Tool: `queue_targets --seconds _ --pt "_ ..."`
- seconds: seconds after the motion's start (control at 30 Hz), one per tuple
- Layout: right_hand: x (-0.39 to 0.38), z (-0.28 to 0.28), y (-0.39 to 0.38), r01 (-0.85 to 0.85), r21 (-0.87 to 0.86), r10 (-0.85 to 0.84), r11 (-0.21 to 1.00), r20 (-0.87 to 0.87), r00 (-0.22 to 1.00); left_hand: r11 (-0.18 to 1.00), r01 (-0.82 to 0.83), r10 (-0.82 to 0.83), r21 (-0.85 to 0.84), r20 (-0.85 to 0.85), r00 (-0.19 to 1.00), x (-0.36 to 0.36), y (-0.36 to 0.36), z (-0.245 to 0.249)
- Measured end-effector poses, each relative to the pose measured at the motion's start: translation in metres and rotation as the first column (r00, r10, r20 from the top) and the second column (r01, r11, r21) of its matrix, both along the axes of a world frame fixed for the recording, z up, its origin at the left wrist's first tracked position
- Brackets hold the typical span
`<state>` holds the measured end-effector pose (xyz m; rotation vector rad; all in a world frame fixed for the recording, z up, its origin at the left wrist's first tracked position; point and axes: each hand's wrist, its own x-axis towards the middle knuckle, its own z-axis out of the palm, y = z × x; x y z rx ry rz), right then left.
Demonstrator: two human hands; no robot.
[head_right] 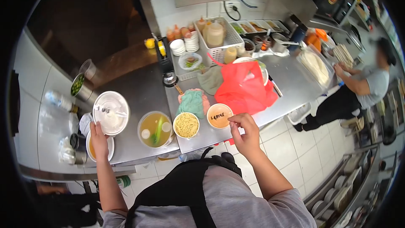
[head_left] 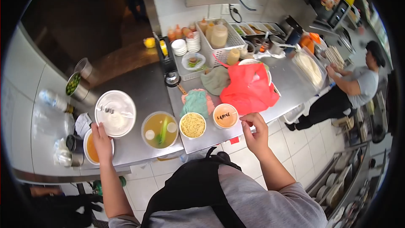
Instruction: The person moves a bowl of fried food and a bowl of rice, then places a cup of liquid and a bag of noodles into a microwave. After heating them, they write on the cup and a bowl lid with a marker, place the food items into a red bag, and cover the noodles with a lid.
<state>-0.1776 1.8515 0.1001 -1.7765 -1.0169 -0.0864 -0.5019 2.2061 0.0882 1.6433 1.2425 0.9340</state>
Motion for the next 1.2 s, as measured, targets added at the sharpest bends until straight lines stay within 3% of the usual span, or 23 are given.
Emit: queue_targets --seconds 0.03,0.13,0.2,0.23,0.3,0.33,0.37,0.4,0.43,0.47,0.5,0.53,0.6,0.67,0.8,0.93,1.03,1.1,1.2 --pt "-0.001 -0.001 -0.007 0.024 -0.016 -0.025 1.0 -0.092 0.995 1.0 0.026 -0.026 0.001 -0.002 1.0 0.018 -0.01 0.022" --pt "0.021 -0.012 -0.026 0.168 0.145 -0.138 0.975 -0.193 0.971 0.869 0.438 -0.427 0.229 -0.1 0.899 0.094 -0.059 0.063" --pt "0.065 -0.015 -0.039 0.343 0.257 -0.255 0.904 -0.319 0.913 0.733 0.679 -0.679 0.04 -0.014 0.734 0.138 -0.087 0.067" --pt "0.095 -0.023 -0.046 0.345 0.269 -0.256 0.9 -0.315 0.914 0.664 0.746 -0.742 -0.051 0.078 0.666 0.163 -0.107 0.065" --pt "0.172 -0.058 -0.054 0.496 0.044 -0.474 0.867 -0.231 0.85 0.533 0.821 -0.816 -0.205 0.13 0.563 0.208 -0.145 0.062" --pt "0.21 -0.093 -0.06 0.422 -0.087 -0.428 0.903 -0.288 0.857 0.425 0.897 -0.905 -0.124 -0.027 0.425 0.229 -0.149 0.046" --pt "0.251 -0.135 -0.059 0.318 -0.195 -0.367 0.928 -0.331 0.869 0.389 0.909 -0.872 -0.149 0.259 0.416 0.251 -0.162 0.016" --pt "0.284 -0.174 -0.05 0.204 -0.221 -0.282 0.954 -0.426 0.86 0.374 0.913 -0.925 0.166 -0.001 0.379 0.27 -0.166 0.003" --pt "0.272 -0.135 -0.042 -0.04 -0.329 -0.114 0.944 -0.434 0.894 0.337 0.911 -0.932 0.237 -0.056 0.359 0.287 -0.17 -0.005" --pt "0.269 -0.122 -0.032 -0.106 -0.386 -0.12 0.916 -0.517 0.847 0.368 0.93 -0.927 -0.003 -0.087 0.366 0.301 -0.175 -0.006" --pt "0.271 -0.126 -0.022 -0.136 -0.322 -0.1 0.937 -0.619 0.779 0.362 0.93 -0.932 -0.071 -0.066 0.358 0.315 -0.177 -0.011" --pt "0.297 -0.189 -0.005 -0.058 -0.159 -0.071 0.985 -0.699 0.711 0.414 0.908 -0.91 -0.057 -0.046 0.412 0.323 -0.185 -0.01" --pt "0.294 -0.179 0.003 -0.107 -0.077 0.019 0.991 -0.721 0.692 0.487 0.871 -0.873 -0.065 -0.07 0.483 0.332 -0.194 -0.008" --pt "0.289 -0.153 0.004 -0.154 -0.134 0.03 0.979 -0.651 0.758 0.496 0.868 -0.866 0.011 -0.071 0.496 0.339 -0.205 -0.007" --pt "0.307 -0.177 0.007 -0.175 -0.125 0.062 0.977 -0.618 0.784 0.544 0.839 -0.838 0.001 -0.048 0.543 0.354 -0.22 -0.021" --pt "0.31 -0.144 -0.014 -0.145 -0.076 0.046 0.986 -0.724 0.688 0.571 0.82 -0.821 -0.019 -0.001 0.571 0.371 -0.235 -0.021" --pt "0.333 -0.143 -0.032 -0.101 -0.074 0.019 0.992 -0.711 0.703 0.535 0.826 -0.844 -0.176 -0.082 0.529 0.381 -0.245 -0.017" --pt "0.344 -0.142 -0.045 -0.023 -0.035 -0.008 0.999 -0.711 0.703 0.545 0.833 -0.797 0.095 -0.251 0.55 0.389 -0.249 -0.035" --pt "0.366 -0.14 -0.061 -0.02 -0.017 0.002 1.0 -0.705 0.709 0.508 0.861 -0.832 0.033 -0.241 0.5 0.39 -0.267 -0.029"
